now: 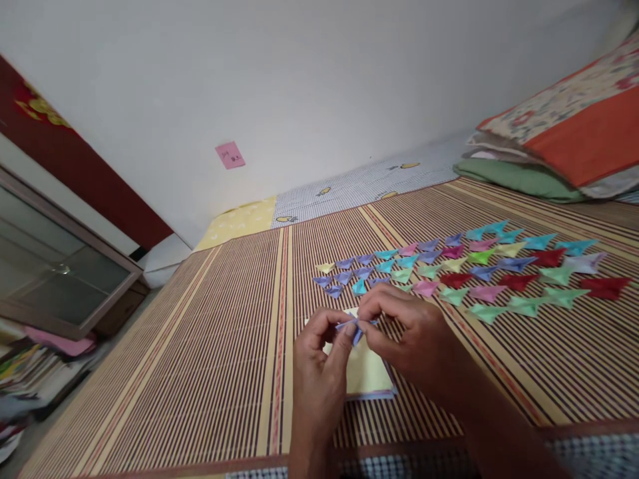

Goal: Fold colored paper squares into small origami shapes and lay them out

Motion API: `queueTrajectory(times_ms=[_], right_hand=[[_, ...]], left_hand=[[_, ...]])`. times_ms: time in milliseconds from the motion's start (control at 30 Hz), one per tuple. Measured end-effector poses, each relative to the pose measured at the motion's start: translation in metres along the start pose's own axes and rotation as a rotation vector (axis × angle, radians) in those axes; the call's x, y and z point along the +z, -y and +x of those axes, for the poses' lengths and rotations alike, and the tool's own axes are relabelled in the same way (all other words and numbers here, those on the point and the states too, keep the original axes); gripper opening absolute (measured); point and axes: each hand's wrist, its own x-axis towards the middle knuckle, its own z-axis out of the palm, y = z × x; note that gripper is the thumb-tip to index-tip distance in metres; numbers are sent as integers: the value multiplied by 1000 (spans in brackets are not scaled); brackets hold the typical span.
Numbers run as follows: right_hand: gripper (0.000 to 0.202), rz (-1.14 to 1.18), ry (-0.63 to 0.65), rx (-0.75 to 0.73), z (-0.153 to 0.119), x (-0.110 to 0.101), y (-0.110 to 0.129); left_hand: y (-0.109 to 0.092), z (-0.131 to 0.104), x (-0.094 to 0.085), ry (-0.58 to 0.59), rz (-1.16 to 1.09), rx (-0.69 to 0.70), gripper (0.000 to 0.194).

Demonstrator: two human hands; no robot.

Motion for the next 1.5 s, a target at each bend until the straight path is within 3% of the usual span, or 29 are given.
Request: queueTrajectory(times_ms=[267, 600, 1067, 1300, 1500], right_hand=[[18, -159, -13, -69, 2, 6, 1], [16, -427, 3, -214, 0, 11, 1], [18, -358, -32, -190, 0, 10, 4], [20, -314, -61, -173, 1, 6, 4], [18, -311, -39, -184, 0, 8, 5]], left_hand=[[-8, -1, 1, -98, 280, 268, 18], [-9, -2, 1, -94, 244, 149, 14], [-4, 0, 2, -155, 266, 316, 19], [5, -2, 1, -251, 138, 237, 20], [0, -4, 7, -174, 74, 165, 12]])
